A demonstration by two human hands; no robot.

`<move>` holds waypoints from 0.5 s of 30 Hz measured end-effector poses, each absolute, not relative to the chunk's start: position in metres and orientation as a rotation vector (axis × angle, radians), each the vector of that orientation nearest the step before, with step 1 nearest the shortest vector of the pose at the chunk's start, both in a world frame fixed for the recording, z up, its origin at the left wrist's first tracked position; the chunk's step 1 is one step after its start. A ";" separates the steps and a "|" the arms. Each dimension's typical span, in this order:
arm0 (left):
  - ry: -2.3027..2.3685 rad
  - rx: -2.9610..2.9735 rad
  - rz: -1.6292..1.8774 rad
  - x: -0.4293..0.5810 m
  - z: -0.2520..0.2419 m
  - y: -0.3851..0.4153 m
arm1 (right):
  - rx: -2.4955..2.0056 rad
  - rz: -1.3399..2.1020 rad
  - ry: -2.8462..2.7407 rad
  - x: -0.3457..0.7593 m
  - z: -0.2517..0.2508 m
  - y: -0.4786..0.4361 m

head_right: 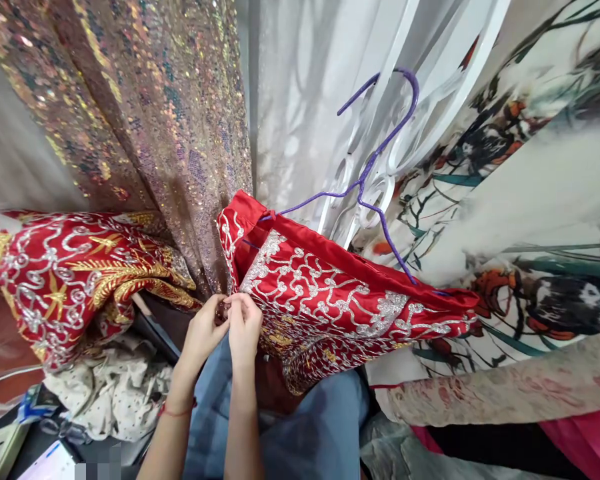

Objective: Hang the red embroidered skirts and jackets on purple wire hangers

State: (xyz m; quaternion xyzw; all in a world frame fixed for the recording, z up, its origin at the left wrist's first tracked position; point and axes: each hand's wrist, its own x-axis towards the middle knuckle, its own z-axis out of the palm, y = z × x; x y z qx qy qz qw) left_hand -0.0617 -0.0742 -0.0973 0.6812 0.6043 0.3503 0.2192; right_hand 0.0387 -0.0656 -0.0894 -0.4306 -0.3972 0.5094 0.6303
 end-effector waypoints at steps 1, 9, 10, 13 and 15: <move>1.648 1.875 1.033 -0.057 -0.105 -0.067 | -0.980 1.166 -0.913 0.038 -0.090 -0.067; 1.437 1.882 1.079 -0.036 -0.117 -0.047 | -0.983 1.206 -0.852 0.045 -0.092 -0.070; 1.433 1.866 1.096 -0.034 -0.119 -0.048 | -0.991 1.209 -0.836 0.046 -0.090 -0.069; 1.446 1.859 1.122 -0.028 -0.120 -0.053 | -1.000 1.153 -0.840 0.047 -0.073 -0.067; 1.455 1.877 1.131 -0.026 -0.118 -0.055 | -1.000 1.086 -0.859 0.047 -0.055 -0.065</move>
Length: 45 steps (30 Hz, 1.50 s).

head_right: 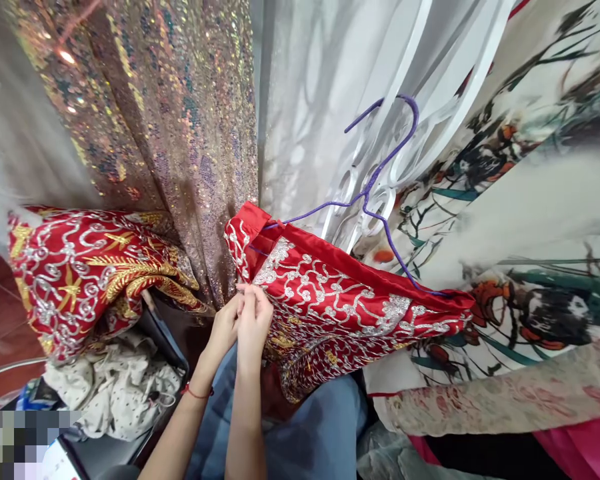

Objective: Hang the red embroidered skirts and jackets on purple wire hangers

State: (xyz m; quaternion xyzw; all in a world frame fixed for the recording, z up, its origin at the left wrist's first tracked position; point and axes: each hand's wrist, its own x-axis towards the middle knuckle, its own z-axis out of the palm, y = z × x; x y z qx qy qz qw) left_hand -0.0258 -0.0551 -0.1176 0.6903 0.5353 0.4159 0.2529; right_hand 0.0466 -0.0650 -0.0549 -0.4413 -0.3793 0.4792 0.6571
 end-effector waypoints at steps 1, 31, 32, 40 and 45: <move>1.460 1.884 1.136 -0.025 -0.116 -0.056 | -1.000 1.051 -0.869 0.046 -0.045 -0.063; 1.402 1.788 1.789 -0.050 -0.059 0.008 | -1.249 -0.402 -1.257 0.200 -0.005 -0.113; 1.393 1.760 1.894 -0.047 -0.048 0.021 | -1.240 -0.579 -1.183 0.229 -0.005 -0.124; 1.017 1.548 1.669 -0.024 0.026 0.108 | -1.430 -0.105 -1.549 0.357 0.010 -0.157; 0.874 1.786 1.672 -0.035 0.033 0.099 | -1.471 -0.089 -1.481 0.347 0.013 -0.133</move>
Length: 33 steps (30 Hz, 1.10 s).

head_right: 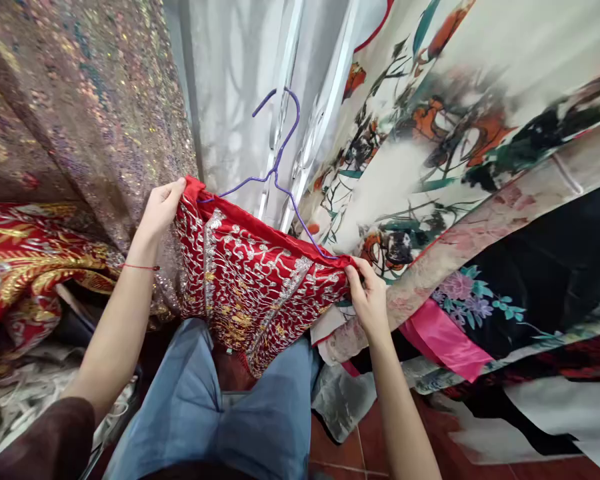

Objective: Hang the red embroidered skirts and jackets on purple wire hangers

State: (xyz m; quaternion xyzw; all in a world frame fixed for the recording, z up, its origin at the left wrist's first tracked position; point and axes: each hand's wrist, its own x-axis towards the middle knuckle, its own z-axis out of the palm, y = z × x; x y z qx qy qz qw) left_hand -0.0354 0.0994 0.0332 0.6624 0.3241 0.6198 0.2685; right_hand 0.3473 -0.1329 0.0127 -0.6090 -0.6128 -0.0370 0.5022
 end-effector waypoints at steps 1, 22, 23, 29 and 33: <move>0.869 1.817 1.725 -0.038 0.033 0.094 | -1.458 -0.109 -1.453 0.345 0.012 -0.128; 1.194 1.739 2.234 -0.020 0.038 0.059 | -1.207 -0.460 -1.000 0.316 0.036 -0.074; 1.218 1.788 2.179 -0.022 0.036 0.057 | -1.254 -0.589 -0.995 0.312 0.031 -0.070; 1.258 1.808 2.116 -0.016 0.029 0.032 | -1.212 -0.667 -1.386 0.195 0.000 -0.072; 1.282 1.790 2.144 -0.014 0.026 0.016 | -1.370 0.087 -1.474 0.103 -0.011 -0.072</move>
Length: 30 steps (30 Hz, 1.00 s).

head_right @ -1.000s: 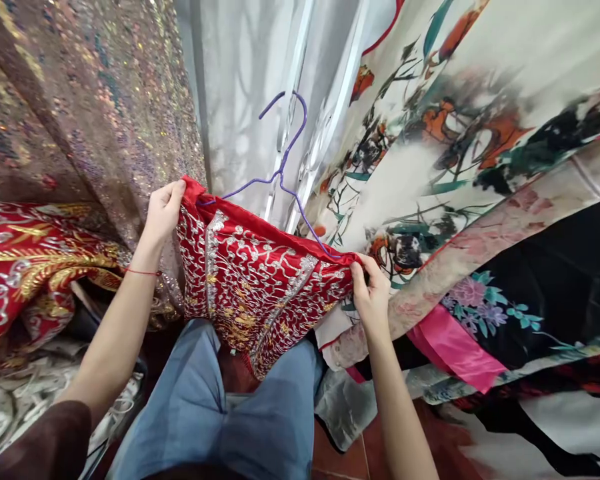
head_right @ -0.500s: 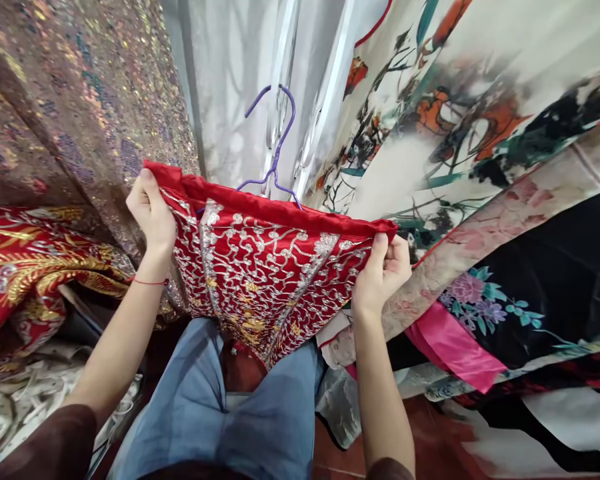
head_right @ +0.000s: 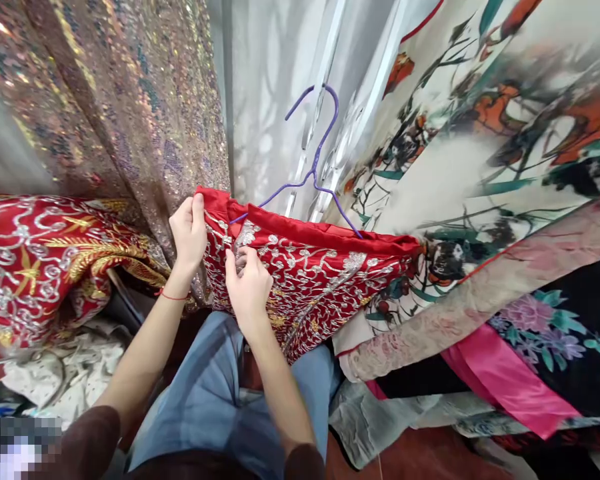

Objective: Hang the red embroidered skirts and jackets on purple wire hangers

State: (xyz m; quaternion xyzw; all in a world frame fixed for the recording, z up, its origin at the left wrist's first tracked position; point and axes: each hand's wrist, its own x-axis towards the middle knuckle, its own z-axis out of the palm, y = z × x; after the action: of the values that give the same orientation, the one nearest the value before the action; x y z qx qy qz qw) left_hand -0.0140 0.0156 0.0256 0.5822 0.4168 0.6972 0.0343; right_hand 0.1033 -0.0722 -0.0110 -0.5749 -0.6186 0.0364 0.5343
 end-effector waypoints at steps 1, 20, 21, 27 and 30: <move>1.283 1.790 2.143 -0.015 0.025 0.013 | -1.417 0.149 -1.423 0.091 -0.011 -0.070; 1.338 2.027 1.692 -0.016 -0.073 -0.067 | -1.106 0.802 -1.179 0.066 -0.012 -0.100; 1.324 2.081 1.614 -0.018 -0.072 -0.063 | -1.122 0.767 -1.185 0.065 -0.012 -0.101; 1.269 2.222 1.539 -0.023 -0.055 -0.048 | -1.172 0.715 -1.179 0.061 -0.006 -0.093; 1.318 2.157 1.631 -0.023 -0.051 -0.047 | -1.161 0.728 -1.165 0.058 -0.005 -0.091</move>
State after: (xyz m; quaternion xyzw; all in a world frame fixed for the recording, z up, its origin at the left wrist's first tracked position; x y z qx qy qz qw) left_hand -0.0229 -0.0471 -0.0514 0.7153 0.4372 0.5411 0.0666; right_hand 0.0576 -0.0908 -0.0046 -0.5055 -0.5070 0.3170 0.6221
